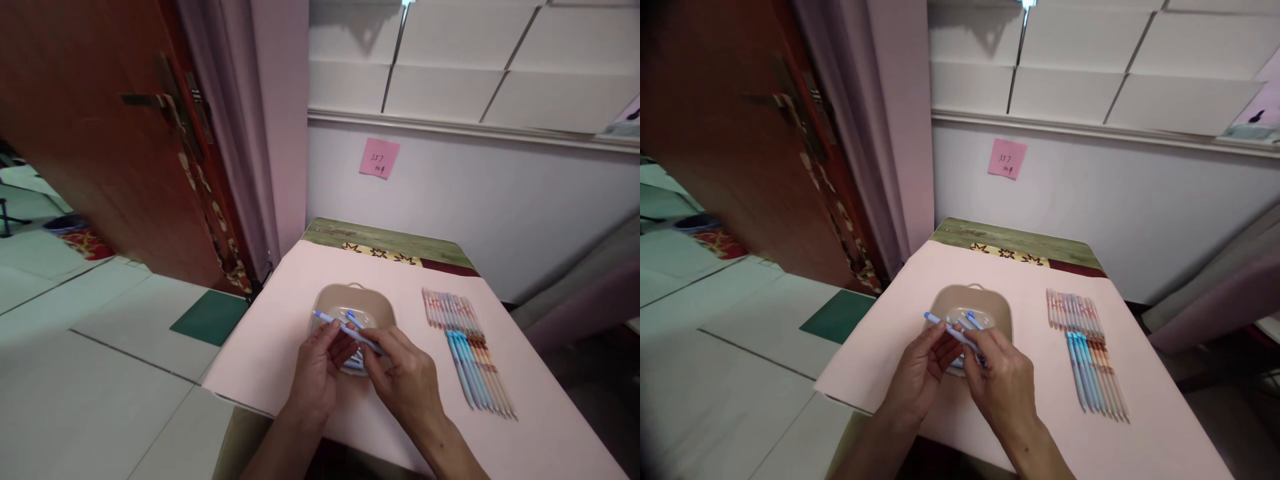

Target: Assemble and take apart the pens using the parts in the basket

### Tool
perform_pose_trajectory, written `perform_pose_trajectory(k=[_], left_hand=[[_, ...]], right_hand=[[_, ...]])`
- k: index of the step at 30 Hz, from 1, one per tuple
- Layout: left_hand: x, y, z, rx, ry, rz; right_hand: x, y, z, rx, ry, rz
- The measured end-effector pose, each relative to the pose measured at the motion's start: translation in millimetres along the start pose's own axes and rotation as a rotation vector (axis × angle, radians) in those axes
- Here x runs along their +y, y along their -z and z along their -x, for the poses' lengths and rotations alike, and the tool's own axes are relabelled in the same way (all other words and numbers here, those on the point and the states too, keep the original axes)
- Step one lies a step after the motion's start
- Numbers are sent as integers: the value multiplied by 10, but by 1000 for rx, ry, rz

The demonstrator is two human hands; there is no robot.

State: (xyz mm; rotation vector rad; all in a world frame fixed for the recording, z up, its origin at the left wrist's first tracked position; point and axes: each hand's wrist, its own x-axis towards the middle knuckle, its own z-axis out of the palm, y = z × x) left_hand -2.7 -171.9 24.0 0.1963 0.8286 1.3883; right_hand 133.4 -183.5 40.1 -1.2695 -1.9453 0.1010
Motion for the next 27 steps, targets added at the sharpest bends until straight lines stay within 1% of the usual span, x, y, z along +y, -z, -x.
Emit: perform_pose_trajectory(k=[3, 7, 11, 15, 18, 24, 27], left_hand=[[-36, 0, 10, -5, -24, 3], [-37, -10, 22, -4, -21, 6], [-21, -53, 46, 15, -26, 28], [-19, -90, 66, 4, -10, 26], [-27, -100, 80, -9, -16, 18], [-65, -118, 80, -57, -48, 25], [-75, -107, 48, -39, -80, 48]], right_hand=[[7, -34, 18, 34, -13, -22], [5, -63, 38, 90, -33, -44], [-16, -66, 40, 152, -1, -43], [-21, -60, 35, 188, 20, -41], [1, -61, 38, 181, -5, -16], [66, -75, 52, 126, -55, 64], [85, -70, 56, 72, -89, 63]])
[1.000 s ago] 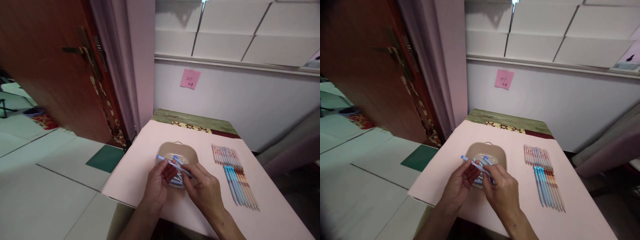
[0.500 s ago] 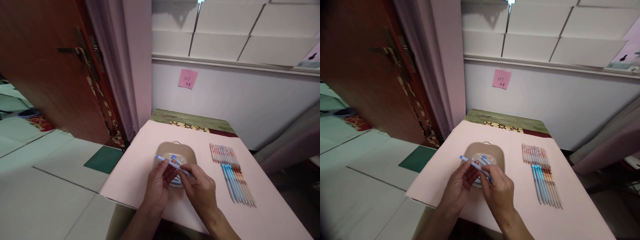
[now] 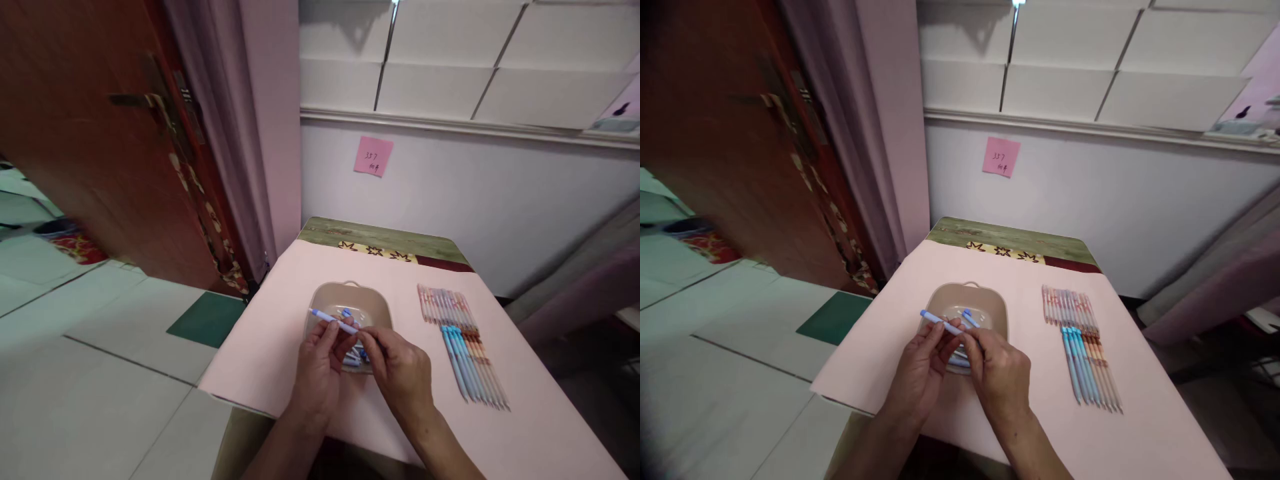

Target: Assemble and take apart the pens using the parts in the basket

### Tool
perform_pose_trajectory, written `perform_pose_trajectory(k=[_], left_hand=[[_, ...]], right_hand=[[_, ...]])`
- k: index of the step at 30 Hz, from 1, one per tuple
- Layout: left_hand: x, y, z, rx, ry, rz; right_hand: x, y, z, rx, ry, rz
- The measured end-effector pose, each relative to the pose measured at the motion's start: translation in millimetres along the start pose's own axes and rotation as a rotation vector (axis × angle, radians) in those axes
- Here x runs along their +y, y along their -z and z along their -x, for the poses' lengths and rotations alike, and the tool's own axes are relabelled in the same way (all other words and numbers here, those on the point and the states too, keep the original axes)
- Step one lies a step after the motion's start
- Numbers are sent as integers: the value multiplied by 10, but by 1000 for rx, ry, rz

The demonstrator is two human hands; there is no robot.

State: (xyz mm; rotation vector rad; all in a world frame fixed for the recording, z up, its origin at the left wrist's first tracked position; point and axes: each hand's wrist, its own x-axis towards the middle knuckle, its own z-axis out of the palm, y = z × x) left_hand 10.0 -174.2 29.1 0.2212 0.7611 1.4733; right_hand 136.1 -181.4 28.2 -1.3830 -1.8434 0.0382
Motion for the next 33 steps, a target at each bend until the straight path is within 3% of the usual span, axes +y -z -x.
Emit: perform_pose_trajectory(k=[6, 14, 19, 33], left_hand=[[27, 24, -43, 51, -13, -24], [10, 62, -43, 12, 24, -104], [9, 121, -65, -10, 14, -118], [47, 117, -70, -22, -53, -274]], right_hand=[[21, 24, 29, -89, -68, -155], [45, 51, 25, -155, -98, -18], [33, 21, 33, -140, -118, -110], [39, -8, 41, -216, -120, -96]])
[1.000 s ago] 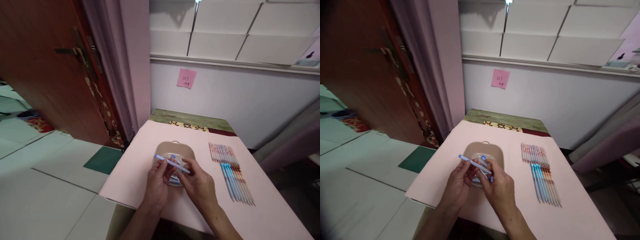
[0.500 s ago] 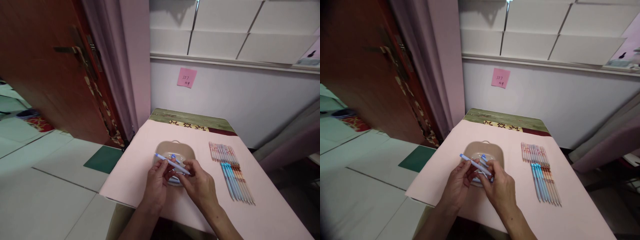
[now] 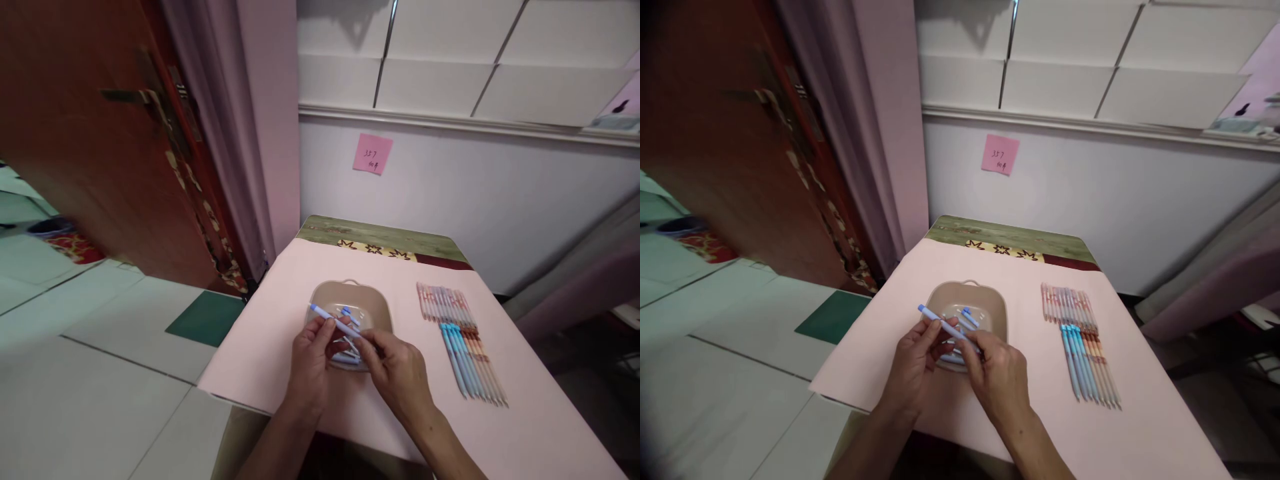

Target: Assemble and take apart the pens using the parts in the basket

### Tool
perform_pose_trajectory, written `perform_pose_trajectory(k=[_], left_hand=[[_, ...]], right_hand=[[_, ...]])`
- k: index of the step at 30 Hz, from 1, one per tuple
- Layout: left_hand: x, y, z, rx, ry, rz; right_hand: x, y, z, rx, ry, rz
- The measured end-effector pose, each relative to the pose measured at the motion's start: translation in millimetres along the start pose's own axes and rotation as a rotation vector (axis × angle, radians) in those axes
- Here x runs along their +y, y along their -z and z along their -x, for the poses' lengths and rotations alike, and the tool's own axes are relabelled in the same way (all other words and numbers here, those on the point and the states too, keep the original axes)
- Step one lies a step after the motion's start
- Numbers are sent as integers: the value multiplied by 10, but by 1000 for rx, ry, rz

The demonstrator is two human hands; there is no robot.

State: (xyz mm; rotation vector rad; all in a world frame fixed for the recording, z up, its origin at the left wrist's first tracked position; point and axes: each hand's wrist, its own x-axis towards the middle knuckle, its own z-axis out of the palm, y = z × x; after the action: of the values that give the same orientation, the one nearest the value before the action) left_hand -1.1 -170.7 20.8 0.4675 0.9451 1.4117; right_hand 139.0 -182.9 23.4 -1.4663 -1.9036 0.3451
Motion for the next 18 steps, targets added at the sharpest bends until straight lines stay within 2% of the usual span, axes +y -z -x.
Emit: perform_pose_trajectory(k=[4, 8, 12, 16, 18], left_hand=[[-3, 0, -20, -32, -17, -30], [-19, -22, -32, -44, -14, -70], [-36, -125, -65, -60, -15, -150], [32, -261, -244, -158, 38, -264], [128, -268, -416, -195, -19, -334]], right_hand=[[-14, -1, -11, 51, 17, -17], [-10, 25, -13, 39, 1, -23], [21, 66, -47, 8, -26, -6], [121, 110, -114, 32, -96, -40], [214, 141, -144, 63, -153, -167]])
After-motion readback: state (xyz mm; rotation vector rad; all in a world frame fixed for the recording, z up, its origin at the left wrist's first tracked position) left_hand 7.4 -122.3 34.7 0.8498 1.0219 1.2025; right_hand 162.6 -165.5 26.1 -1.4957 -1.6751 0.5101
